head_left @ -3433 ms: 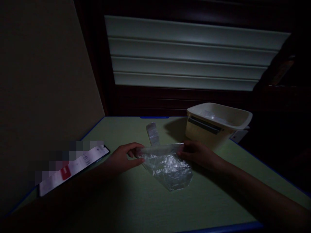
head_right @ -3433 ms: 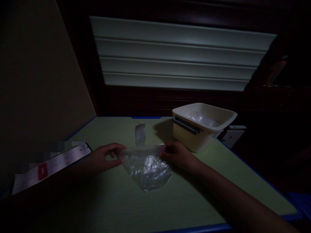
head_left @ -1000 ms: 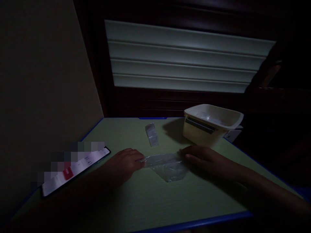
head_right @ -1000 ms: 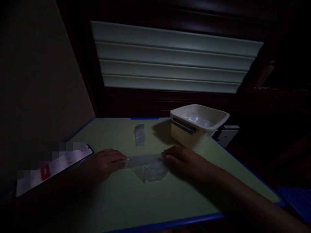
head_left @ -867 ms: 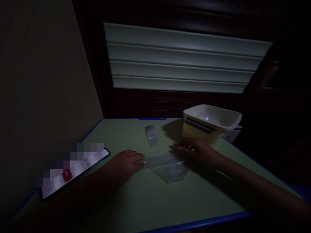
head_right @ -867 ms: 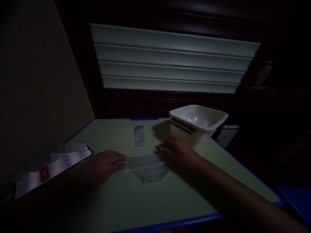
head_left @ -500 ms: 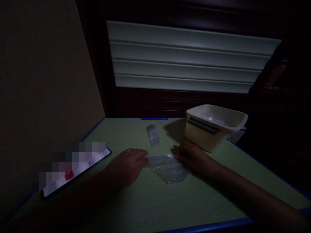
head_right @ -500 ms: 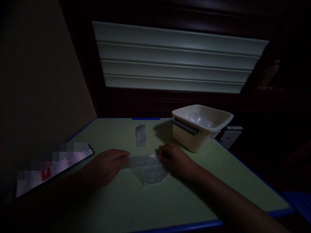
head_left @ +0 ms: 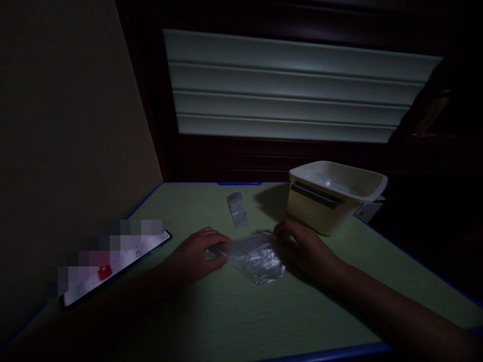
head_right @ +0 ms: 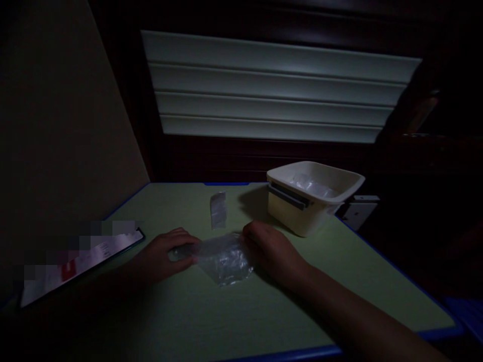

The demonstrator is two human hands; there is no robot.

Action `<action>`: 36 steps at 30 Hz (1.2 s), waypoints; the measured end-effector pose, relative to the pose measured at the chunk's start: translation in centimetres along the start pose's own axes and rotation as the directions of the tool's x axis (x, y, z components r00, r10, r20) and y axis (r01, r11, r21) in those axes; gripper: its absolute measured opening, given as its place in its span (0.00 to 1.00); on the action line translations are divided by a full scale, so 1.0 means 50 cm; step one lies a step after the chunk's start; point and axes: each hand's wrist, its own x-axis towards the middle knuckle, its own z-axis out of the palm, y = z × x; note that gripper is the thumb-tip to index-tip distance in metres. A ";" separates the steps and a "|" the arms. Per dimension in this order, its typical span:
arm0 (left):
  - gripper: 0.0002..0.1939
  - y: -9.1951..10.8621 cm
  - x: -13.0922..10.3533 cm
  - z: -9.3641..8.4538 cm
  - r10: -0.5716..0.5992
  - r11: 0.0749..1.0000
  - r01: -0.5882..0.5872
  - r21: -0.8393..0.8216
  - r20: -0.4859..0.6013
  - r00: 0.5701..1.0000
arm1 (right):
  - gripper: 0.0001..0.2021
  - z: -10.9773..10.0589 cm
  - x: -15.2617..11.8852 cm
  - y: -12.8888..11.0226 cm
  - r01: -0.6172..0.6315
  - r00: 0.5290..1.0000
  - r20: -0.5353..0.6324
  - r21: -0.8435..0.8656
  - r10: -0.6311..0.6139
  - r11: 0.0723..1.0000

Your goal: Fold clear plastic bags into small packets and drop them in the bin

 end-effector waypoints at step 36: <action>0.08 -0.004 0.000 0.000 -0.041 0.998 0.040 -0.055 -0.016 0.999 | 0.09 0.005 0.003 0.027 -0.261 0.955 0.234 0.373 0.182 0.890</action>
